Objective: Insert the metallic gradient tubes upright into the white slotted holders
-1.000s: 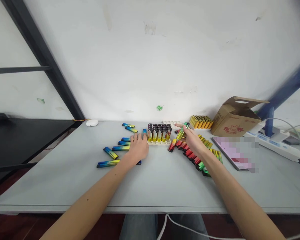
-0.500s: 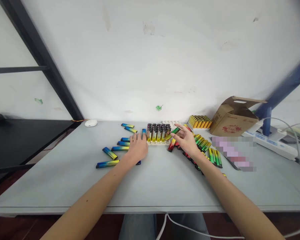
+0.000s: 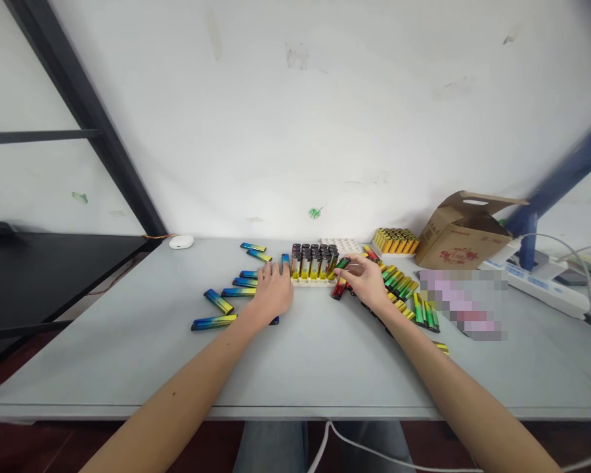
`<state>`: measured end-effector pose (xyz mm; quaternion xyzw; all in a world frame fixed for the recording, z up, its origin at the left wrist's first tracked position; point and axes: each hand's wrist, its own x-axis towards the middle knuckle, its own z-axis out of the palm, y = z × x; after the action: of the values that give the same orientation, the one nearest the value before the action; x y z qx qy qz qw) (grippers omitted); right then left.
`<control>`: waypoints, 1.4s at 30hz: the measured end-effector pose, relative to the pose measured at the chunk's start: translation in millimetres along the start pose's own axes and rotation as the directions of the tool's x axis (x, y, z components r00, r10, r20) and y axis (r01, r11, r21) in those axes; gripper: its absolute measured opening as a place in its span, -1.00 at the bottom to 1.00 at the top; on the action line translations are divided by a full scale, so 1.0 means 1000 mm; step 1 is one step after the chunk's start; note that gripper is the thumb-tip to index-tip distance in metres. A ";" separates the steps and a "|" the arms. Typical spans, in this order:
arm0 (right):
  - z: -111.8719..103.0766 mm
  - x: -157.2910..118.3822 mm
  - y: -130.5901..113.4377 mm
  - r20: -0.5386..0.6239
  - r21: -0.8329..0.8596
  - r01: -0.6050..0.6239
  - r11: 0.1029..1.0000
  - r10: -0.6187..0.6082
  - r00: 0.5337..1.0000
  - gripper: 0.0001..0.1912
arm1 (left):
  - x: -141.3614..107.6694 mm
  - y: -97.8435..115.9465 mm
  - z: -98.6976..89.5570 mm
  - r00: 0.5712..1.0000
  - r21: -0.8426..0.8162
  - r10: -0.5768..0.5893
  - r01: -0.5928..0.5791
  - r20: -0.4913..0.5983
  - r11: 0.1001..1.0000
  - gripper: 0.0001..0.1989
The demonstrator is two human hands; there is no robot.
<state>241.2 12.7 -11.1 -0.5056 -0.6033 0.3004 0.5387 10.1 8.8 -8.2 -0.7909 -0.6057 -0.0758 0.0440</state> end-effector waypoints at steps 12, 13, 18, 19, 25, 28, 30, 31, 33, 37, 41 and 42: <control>0.000 -0.005 -0.010 -0.043 -0.288 0.140 0.947 -0.158 0.986 -0.59 | 0.001 -0.001 -0.002 1.000 -0.018 -0.012 0.012 -0.011 1.000 -0.47; -0.002 -0.004 -0.010 -0.060 -0.337 0.140 0.931 -0.170 0.984 -0.58 | 0.001 -0.001 -0.002 1.000 -0.022 -0.012 0.012 -0.010 1.000 -0.47; -0.018 0.001 -0.014 -0.012 -0.456 0.233 0.859 -0.268 0.963 -0.68 | 0.001 -0.001 -0.002 1.000 -0.011 -0.003 0.003 -0.001 1.000 -0.49; -0.021 0.002 -0.015 0.000 -0.460 0.255 0.851 -0.287 0.958 -0.72 | 0.000 -0.001 -0.003 1.000 -0.009 -0.001 0.001 0.002 1.000 -0.49; -0.030 0.003 -0.020 -0.018 -0.506 0.218 0.835 -0.263 0.965 -0.65 | 0.000 -0.003 -0.007 1.000 -0.047 0.001 0.000 0.012 0.999 -0.52; -0.028 0.002 -0.020 -0.011 -0.513 0.183 0.838 -0.220 0.976 -0.64 | 0.002 -0.004 -0.010 1.000 -0.088 0.012 -0.013 -0.007 0.996 -0.55; -0.026 0.000 -0.020 -0.006 -0.524 0.166 0.836 -0.198 0.980 -0.61 | 0.004 -0.005 -0.012 1.000 -0.117 0.009 -0.011 -0.017 0.993 -0.56; -0.026 0.000 -0.020 0.000 -0.531 0.161 0.832 -0.190 0.982 -0.61 | 0.005 -0.006 -0.013 1.000 -0.125 0.006 -0.009 -0.020 0.992 -0.57; -0.025 -0.001 -0.021 0.018 -0.553 0.161 0.818 -0.181 0.983 -0.60 | 0.006 -0.007 -0.016 1.000 -0.130 0.004 -0.006 -0.017 0.992 -0.62; -0.025 0.001 -0.020 0.049 -0.578 0.155 0.801 -0.155 0.987 -0.64 | 0.009 -0.012 -0.020 0.999 -0.126 0.035 -0.036 -0.007 0.991 -0.65; -0.027 0.003 -0.015 0.083 -0.597 0.170 0.784 -0.151 0.985 -0.68 | 0.009 -0.017 -0.023 0.996 -0.152 0.086 -0.080 0.030 0.985 -0.49; -0.027 0.004 -0.014 0.103 -0.609 0.183 0.772 -0.151 0.983 -0.69 | 0.009 -0.018 -0.023 0.993 -0.162 0.108 -0.099 0.050 0.982 -0.39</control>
<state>263.6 6.8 9.5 -0.5905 -0.7234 0.0505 0.3541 -6.2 18.1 15.7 -0.8242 -0.5566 -0.0985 -0.0329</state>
